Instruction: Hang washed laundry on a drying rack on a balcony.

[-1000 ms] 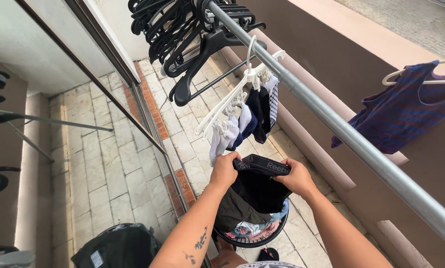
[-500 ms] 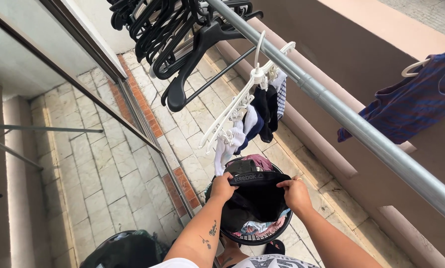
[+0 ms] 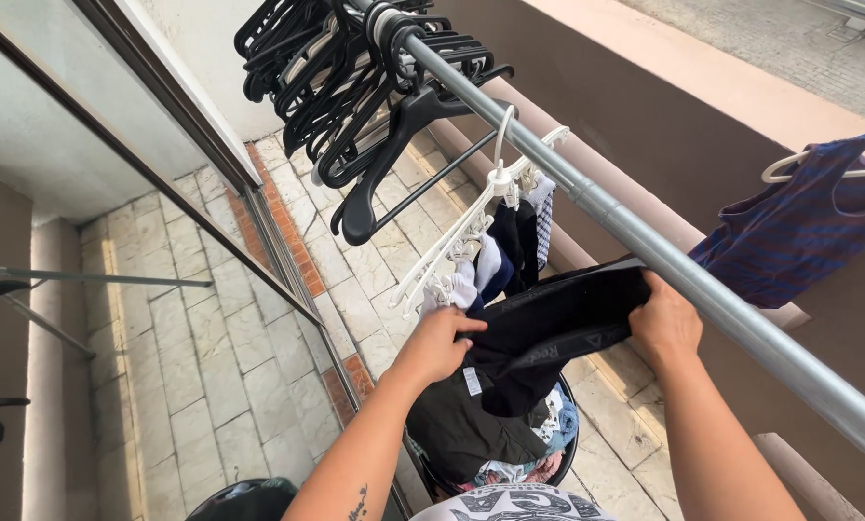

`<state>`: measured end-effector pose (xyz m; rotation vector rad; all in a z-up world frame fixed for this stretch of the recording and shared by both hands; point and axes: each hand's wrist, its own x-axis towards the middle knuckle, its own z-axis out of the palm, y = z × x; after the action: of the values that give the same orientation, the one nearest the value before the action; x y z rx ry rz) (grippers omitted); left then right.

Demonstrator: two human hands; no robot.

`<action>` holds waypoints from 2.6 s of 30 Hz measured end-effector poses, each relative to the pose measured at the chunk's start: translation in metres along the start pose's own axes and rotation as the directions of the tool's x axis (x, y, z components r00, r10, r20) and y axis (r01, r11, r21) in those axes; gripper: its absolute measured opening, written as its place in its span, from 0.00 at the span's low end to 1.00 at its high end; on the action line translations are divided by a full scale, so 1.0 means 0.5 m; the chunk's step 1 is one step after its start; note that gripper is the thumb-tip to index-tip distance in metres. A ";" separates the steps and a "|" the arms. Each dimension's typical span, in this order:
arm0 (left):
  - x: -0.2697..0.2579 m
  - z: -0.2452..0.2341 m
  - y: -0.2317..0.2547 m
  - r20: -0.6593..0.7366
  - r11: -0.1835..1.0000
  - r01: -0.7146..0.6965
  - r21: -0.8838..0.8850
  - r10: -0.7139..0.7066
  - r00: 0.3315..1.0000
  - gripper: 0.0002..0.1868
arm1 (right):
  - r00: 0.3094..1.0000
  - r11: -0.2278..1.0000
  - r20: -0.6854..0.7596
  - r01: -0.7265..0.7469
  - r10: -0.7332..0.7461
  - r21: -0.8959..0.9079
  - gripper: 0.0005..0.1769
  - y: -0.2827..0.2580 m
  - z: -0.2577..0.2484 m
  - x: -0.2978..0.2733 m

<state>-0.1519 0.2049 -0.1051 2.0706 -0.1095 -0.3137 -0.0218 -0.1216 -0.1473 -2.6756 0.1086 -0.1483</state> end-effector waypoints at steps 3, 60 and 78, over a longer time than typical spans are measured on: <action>0.019 0.011 -0.003 -0.374 0.838 -0.065 0.542 0.309 0.874 0.20 | 0.989 0.992 -0.083 -0.115 0.119 0.055 0.23 -0.025 -0.103 0.023; 0.026 -0.267 0.086 0.471 0.941 0.111 0.320 -0.260 0.843 0.24 | 0.782 0.996 0.623 -0.067 0.011 0.066 0.43 -0.132 -0.105 0.014; 0.425 -0.661 -0.092 -0.752 0.963 0.155 0.221 0.066 0.656 0.18 | 0.843 0.956 0.506 0.273 -0.183 -0.110 0.41 -0.125 0.081 0.052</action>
<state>0.1386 0.4620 -0.0276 2.3101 0.4389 0.5989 0.0121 -0.0505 -0.1529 -2.8021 -0.3801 0.4970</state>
